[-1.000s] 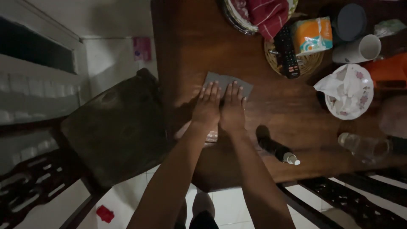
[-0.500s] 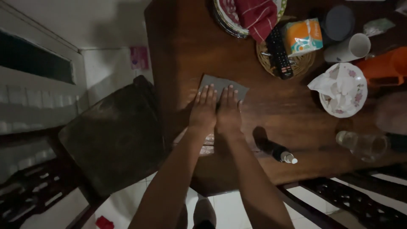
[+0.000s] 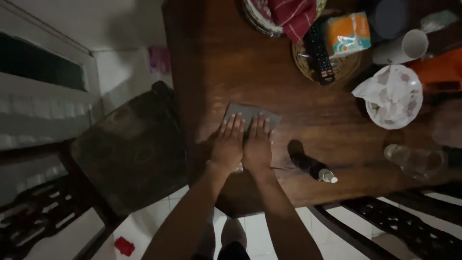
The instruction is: Apply polish from a spray bottle to a cloth and wipe a wooden table.
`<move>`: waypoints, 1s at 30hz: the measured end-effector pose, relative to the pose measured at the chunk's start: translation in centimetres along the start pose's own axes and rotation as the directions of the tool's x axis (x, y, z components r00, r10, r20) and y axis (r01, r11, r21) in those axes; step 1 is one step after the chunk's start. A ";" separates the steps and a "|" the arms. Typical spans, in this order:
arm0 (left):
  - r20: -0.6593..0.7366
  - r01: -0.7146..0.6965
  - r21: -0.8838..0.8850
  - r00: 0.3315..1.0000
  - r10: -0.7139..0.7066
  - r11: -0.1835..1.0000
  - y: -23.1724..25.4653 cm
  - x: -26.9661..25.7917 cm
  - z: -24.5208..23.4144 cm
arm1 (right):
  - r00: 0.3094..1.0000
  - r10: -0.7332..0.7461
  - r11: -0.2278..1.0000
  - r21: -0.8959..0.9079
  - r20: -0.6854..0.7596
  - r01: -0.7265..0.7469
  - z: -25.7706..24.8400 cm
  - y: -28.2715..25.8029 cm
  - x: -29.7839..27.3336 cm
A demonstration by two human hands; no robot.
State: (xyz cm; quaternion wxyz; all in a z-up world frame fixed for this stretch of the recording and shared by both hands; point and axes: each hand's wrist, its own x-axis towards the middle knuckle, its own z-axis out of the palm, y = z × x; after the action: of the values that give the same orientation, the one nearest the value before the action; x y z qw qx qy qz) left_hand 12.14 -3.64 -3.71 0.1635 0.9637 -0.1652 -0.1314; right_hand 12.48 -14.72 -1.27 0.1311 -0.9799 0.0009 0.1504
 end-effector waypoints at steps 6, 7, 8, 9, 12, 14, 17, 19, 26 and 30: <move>-0.057 0.043 -0.208 0.997 -0.056 0.977 -0.9 5.9 0.6 | 0.993 -0.084 0.995 -0.054 -0.088 0.080 -0.3 2.1 5.0; -0.057 0.039 -0.207 0.997 -0.052 0.978 -1.2 7.0 0.0 | 0.993 -0.082 0.996 -0.053 -0.091 0.077 -0.5 2.1 6.4; -0.063 0.018 -0.144 0.998 -0.027 0.989 -1.5 8.2 -0.7 | 0.992 -0.086 0.995 -0.057 -0.090 0.082 -0.7 2.1 7.7; -0.061 -0.003 -0.088 0.998 -0.002 0.996 -1.3 9.1 -0.9 | 0.993 -0.088 0.994 -0.066 -0.080 0.082 -0.8 2.5 8.6; -0.084 0.018 -0.071 0.996 -0.023 0.997 -1.3 10.0 -1.0 | 0.988 -0.124 0.988 -0.102 -0.097 0.114 1.5 4.6 9.8; -0.121 -0.001 -0.067 0.993 -0.007 0.998 -1.5 10.1 -0.2 | 0.989 -0.123 0.988 -0.098 -0.082 0.115 0.4 3.9 8.9; -0.157 -0.007 -0.102 0.988 -0.009 0.995 -1.9 10.6 -0.2 | 0.995 -0.097 0.989 -0.111 -0.018 0.095 -3.6 1.1 9.1; -0.125 0.003 -0.145 0.992 -0.021 0.989 -1.8 9.9 -0.4 | 0.998 -0.050 0.991 -0.121 0.050 0.056 -3.7 0.5 8.4; -0.112 0.032 -0.105 0.993 -0.044 0.994 -0.4 6.7 -0.1 | 0.998 -0.057 0.991 -0.121 -0.010 0.055 -0.1 2.5 6.3; -0.085 0.037 0.001 0.996 -0.037 0.999 -0.1 2.4 1.1 | 0.993 -0.106 0.950 -0.289 0.057 0.118 -0.2 1.2 1.0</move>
State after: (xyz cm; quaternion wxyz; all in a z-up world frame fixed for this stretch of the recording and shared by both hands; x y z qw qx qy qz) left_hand 13.98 -4.73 -5.24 0.1665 0.9715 -0.1404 -0.0933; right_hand 13.47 -15.95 -1.68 -0.0069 -0.9837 -0.0797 0.1612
